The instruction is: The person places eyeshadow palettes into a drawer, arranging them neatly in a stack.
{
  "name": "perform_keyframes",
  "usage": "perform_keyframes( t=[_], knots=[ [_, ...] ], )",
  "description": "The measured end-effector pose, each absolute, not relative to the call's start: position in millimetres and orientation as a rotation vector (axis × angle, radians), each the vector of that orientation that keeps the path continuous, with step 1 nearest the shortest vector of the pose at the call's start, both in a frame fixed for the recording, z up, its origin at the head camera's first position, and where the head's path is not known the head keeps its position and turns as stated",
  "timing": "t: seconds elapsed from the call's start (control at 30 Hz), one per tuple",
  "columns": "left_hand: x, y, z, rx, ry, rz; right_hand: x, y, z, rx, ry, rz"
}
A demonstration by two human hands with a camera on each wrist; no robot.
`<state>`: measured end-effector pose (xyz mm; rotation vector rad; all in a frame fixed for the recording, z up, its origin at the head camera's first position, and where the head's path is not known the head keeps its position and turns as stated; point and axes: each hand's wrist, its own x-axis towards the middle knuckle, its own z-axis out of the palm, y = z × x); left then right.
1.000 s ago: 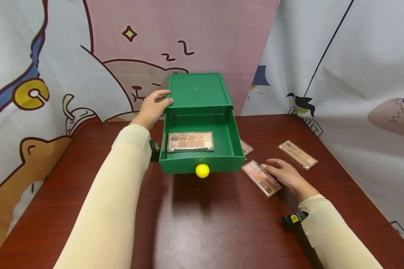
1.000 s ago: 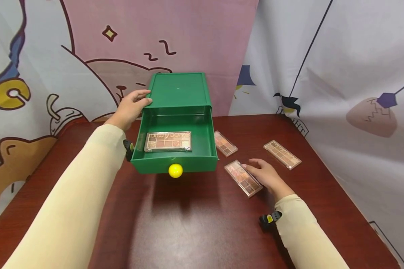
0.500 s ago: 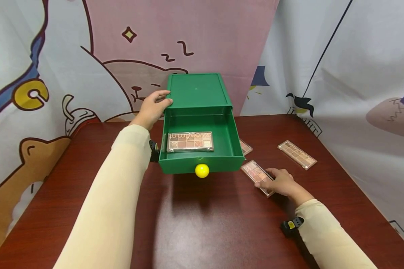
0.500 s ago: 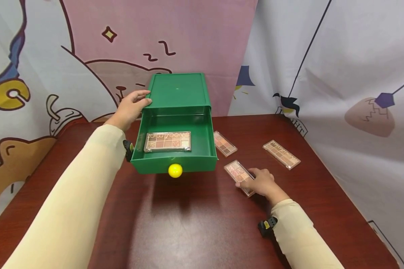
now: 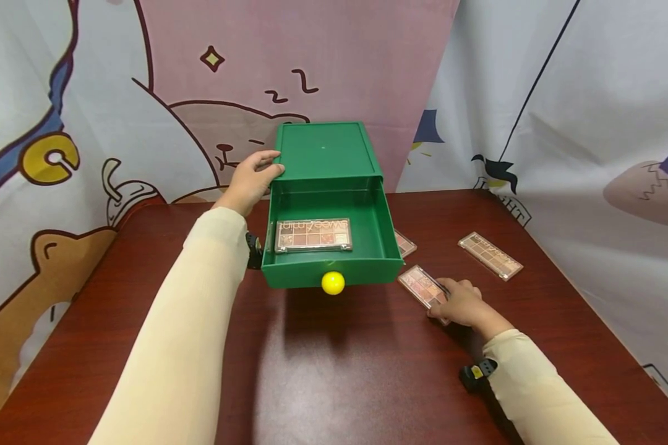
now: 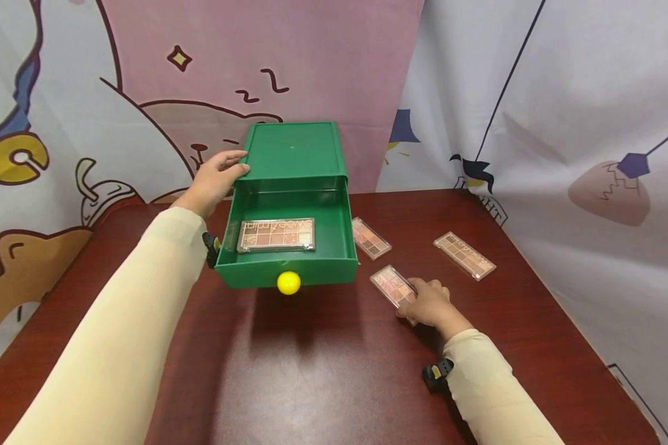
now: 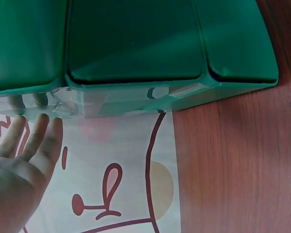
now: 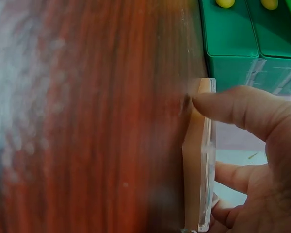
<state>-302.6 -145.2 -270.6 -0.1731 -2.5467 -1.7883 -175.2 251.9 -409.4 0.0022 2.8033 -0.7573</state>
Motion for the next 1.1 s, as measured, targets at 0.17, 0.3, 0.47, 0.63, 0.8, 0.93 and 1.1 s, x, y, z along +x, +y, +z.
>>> perform_keyframes(
  t=[0.17,0.3,0.47,0.63,0.8,0.93,1.1],
  knots=[
    [-302.7,-146.2,-270.9,-0.173,-2.539,-1.793,-174.9,251.4,-407.8,0.03,2.822,-0.797],
    [-301.7,-145.8,-269.7,-0.181,-2.534,-1.801,-175.1,252.3,-405.5,-0.005,2.852,-0.806],
    [-302.3,-144.5,-268.9,-0.174,-2.528,-1.803,-177.9,253.4,-399.6,-0.012,2.873,-0.854],
    [-303.8,-142.6,-268.3,-0.175,-2.526,-1.793,-185.1,258.3,-393.6,-0.063,2.936,-0.82],
    [-302.2,-141.8,-267.8,-0.196,-2.541,-1.79,-193.4,261.9,-377.8,-0.087,2.966,-0.849],
    [-300.0,-142.8,-267.6,-0.195,-2.546,-1.789,-200.1,262.0,-354.9,-0.082,2.975,-0.866],
    [-299.5,-145.0,-269.2,-0.184,-2.545,-1.785,-208.4,258.2,-323.5,-0.073,3.005,-0.899]
  ],
)
